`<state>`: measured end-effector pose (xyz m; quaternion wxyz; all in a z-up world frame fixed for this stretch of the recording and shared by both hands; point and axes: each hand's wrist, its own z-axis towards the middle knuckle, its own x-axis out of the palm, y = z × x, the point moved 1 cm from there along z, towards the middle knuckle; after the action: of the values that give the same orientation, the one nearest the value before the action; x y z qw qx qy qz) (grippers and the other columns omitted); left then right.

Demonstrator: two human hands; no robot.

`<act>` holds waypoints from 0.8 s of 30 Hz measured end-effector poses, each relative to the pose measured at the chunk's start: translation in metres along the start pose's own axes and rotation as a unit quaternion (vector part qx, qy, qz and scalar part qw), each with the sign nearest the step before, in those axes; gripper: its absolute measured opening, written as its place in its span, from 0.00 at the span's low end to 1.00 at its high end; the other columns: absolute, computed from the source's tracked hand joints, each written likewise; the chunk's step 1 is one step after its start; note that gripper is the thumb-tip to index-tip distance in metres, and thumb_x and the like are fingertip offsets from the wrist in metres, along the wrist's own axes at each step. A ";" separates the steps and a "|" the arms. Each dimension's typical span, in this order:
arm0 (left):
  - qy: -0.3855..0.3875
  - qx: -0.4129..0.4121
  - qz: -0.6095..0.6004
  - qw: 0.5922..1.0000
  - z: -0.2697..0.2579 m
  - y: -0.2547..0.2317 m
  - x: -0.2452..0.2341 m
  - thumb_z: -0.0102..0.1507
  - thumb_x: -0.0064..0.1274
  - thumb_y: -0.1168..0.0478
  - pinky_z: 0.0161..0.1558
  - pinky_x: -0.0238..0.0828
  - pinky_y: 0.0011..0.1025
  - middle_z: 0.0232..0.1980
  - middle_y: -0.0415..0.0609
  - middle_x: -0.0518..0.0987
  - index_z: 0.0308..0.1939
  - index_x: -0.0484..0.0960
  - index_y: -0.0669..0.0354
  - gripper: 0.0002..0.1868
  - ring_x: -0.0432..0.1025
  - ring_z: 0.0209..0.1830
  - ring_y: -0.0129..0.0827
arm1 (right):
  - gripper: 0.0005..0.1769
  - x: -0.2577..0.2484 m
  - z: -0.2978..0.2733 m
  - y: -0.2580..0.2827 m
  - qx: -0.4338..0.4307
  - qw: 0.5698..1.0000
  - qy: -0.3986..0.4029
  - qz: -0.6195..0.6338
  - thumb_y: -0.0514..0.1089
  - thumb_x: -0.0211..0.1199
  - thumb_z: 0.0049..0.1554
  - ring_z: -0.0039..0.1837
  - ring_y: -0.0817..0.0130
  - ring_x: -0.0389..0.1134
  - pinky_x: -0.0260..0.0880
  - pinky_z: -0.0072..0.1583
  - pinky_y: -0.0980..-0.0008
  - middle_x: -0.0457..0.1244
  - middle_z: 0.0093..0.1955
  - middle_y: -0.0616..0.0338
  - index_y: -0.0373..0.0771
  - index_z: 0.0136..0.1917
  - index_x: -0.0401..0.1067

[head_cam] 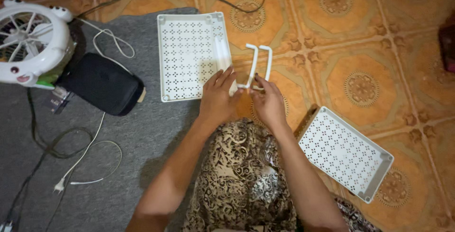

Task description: The person assembles a white plastic storage rack by inserting legs into perforated trays and stacking them. They handle trays, legs, and small black connectors, fitting each leg into the tray corners and then placing a second tray on top.

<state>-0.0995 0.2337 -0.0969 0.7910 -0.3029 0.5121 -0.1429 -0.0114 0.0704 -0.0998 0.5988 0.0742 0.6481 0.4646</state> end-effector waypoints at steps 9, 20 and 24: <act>0.032 0.133 -0.069 0.988 -0.003 -0.116 0.015 0.67 0.58 0.52 0.71 0.58 0.50 0.74 0.55 0.70 0.66 0.76 0.58 0.26 0.64 0.72 0.55 | 0.25 -0.104 -0.085 -0.067 0.075 0.989 -0.121 -0.049 0.41 0.65 0.59 0.53 0.54 0.70 0.71 0.53 0.59 0.67 0.54 0.47 0.38 0.69 0.71; 0.200 0.069 -0.143 0.967 -0.049 -0.175 0.210 0.64 0.60 0.52 0.68 0.62 0.50 0.68 0.69 0.69 0.66 0.69 0.67 0.32 0.65 0.68 0.63 | 0.34 -0.235 -0.241 -0.263 0.217 0.924 -0.152 -0.276 0.48 0.69 0.55 0.65 0.36 0.62 0.62 0.65 0.46 0.63 0.62 0.32 0.39 0.73 0.67; 0.264 -0.027 -0.122 0.957 -0.085 -0.160 0.240 0.59 0.58 0.57 0.61 0.66 0.52 0.61 0.67 0.75 0.65 0.71 0.65 0.31 0.69 0.61 0.62 | 0.40 -0.241 -0.304 -0.334 0.360 0.903 -0.124 -0.201 0.49 0.69 0.54 0.66 0.36 0.64 0.63 0.66 0.45 0.63 0.64 0.30 0.38 0.75 0.60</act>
<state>-0.0577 -0.0474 -0.1946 0.5960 -0.3354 0.6654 -0.2991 -0.0490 -0.4288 -0.2053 0.6872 0.2101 0.6931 0.0569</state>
